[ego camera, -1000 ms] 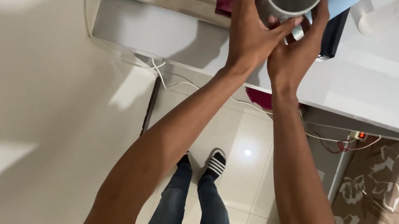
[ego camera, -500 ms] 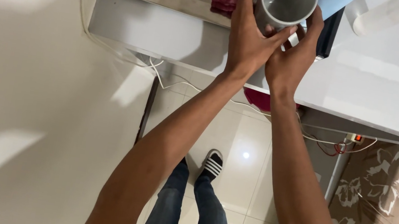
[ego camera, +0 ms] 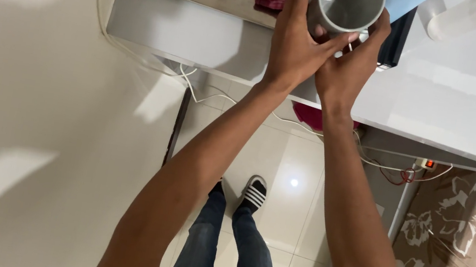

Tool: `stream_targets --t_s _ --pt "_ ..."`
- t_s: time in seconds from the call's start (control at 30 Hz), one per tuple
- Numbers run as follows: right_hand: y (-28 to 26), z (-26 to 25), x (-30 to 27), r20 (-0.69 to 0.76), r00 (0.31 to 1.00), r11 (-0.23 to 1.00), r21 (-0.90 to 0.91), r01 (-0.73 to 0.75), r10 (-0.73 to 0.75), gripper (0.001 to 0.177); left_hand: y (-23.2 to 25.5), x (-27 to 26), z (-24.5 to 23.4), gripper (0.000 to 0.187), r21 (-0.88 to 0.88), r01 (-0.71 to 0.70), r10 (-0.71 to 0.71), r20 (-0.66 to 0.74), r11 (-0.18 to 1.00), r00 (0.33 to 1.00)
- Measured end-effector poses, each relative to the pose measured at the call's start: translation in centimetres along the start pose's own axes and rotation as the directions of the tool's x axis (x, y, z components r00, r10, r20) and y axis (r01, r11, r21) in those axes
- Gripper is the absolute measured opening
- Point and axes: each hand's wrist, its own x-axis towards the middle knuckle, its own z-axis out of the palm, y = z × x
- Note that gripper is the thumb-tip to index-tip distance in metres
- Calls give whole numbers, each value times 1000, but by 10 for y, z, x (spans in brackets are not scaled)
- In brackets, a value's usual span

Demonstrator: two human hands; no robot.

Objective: Clean a metal tray using a cloth and then organizing items on it.

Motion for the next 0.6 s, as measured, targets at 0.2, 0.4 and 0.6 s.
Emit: stream_targets --t_s 0.2,0.4,0.6 --pt "-8 4 7 34 997 996 47 -71 70 85 -6 2 -4 96 -22 25 -25 6 999 1000" --pt "-14 21 13 44 999 998 54 -32 29 83 -7 9 -18 94 -49 72 -71 10 996 997" --pt "-19 20 15 27 999 999 -7 35 -34 82 2 14 -22 94 -33 99 -100 -3 994 995"
